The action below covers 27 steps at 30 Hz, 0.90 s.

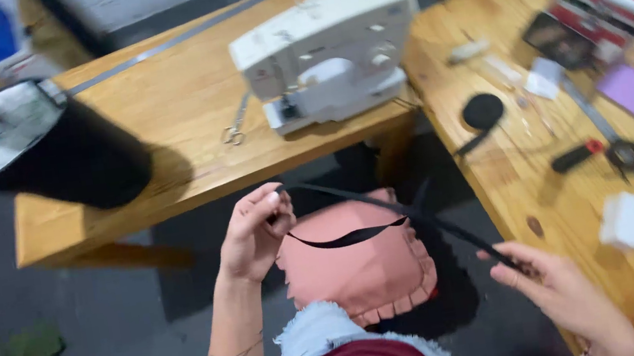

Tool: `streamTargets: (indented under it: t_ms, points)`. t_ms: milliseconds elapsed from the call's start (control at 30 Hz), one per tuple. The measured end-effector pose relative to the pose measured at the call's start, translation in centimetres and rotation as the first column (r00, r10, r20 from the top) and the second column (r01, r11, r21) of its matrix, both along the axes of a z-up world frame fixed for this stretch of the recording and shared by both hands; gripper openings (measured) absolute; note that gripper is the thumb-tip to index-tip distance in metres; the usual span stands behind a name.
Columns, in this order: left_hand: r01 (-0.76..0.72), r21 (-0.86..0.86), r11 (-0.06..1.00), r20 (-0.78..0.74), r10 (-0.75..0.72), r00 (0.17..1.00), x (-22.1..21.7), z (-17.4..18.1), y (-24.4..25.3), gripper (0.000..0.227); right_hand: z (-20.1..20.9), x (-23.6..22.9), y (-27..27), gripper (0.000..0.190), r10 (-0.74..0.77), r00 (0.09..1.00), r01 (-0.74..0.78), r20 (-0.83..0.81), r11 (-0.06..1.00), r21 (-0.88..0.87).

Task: Preparing and aligning a black webbing strap with a pink fabric bag for assembly at a sewing workstation.

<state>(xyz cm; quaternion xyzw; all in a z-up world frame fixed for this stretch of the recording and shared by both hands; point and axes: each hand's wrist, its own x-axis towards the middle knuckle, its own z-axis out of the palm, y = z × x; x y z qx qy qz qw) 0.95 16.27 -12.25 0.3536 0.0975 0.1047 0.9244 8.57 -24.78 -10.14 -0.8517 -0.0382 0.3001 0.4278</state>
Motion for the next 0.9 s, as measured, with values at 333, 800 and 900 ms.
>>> streamTargets:
  t_ms: [333,800,900]
  points:
    - [-0.478,-0.028,0.878,-0.135,0.471,0.872,-3.7,-3.4,5.9,0.009,-5.2,10.9,14.7,0.018,0.256,0.920,-0.211,0.296,0.962,-0.176]
    - [-0.688,-0.446,0.573,-0.093,0.735,0.672,-2.8,-8.8,14.8,0.004,5.7,10.9,67.5,0.021,0.273,0.426,-0.805,0.862,0.549,0.224]
    - [-0.708,-0.473,0.524,-0.120,0.758,0.641,-0.9,-9.9,18.5,0.008,5.6,10.7,74.2,0.004,0.319,0.441,-0.736,0.839,0.663,0.136]
